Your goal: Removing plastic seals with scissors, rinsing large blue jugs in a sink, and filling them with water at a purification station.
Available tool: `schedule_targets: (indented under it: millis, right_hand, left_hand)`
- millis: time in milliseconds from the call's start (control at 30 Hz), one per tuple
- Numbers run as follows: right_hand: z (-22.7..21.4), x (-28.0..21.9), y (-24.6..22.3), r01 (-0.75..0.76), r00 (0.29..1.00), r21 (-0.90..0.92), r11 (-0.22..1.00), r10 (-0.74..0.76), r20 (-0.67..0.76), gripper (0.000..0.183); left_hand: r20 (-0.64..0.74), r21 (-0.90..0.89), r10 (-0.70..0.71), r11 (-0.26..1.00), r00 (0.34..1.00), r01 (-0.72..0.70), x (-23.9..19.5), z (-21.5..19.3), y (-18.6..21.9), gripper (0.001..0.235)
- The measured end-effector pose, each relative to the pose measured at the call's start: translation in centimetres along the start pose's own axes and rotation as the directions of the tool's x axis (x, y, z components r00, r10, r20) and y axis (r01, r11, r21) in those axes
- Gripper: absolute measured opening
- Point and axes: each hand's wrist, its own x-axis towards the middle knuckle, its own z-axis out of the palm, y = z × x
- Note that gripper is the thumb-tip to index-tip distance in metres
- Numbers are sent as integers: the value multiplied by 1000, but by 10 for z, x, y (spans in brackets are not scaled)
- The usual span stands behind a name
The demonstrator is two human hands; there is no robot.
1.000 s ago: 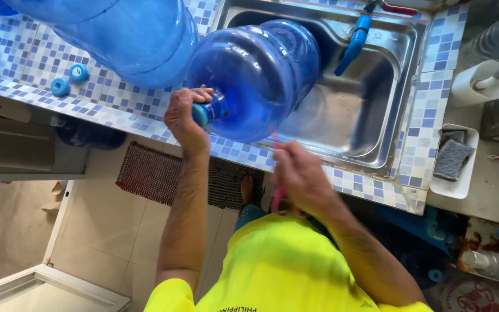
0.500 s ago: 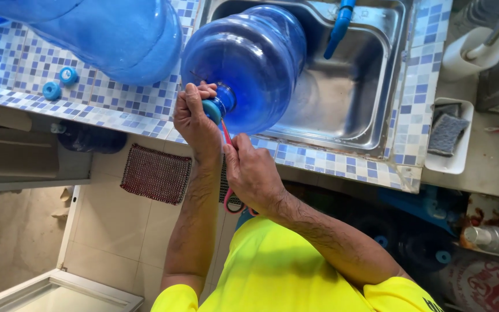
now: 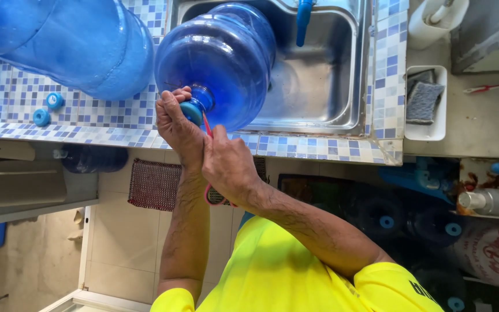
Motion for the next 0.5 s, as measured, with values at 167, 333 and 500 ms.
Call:
schedule_targets:
  millis: [167,333,500]
  right_hand:
    - [-2,2,-3,-30,1000,26,999,30,-4,33]
    - [9,9,-8,-38,998,66,997,41,-39,37]
    - [19,11,-11,-17,994,20,1000,19,-105,37]
  left_hand:
    - [2,55,-35,998,999,35,2,-11,-16,31]
    - [-21,85,-46,995,999,48,8,-17,-19,32]
    - [-49,65,-60,996,997,63,11,-21,-12,33]
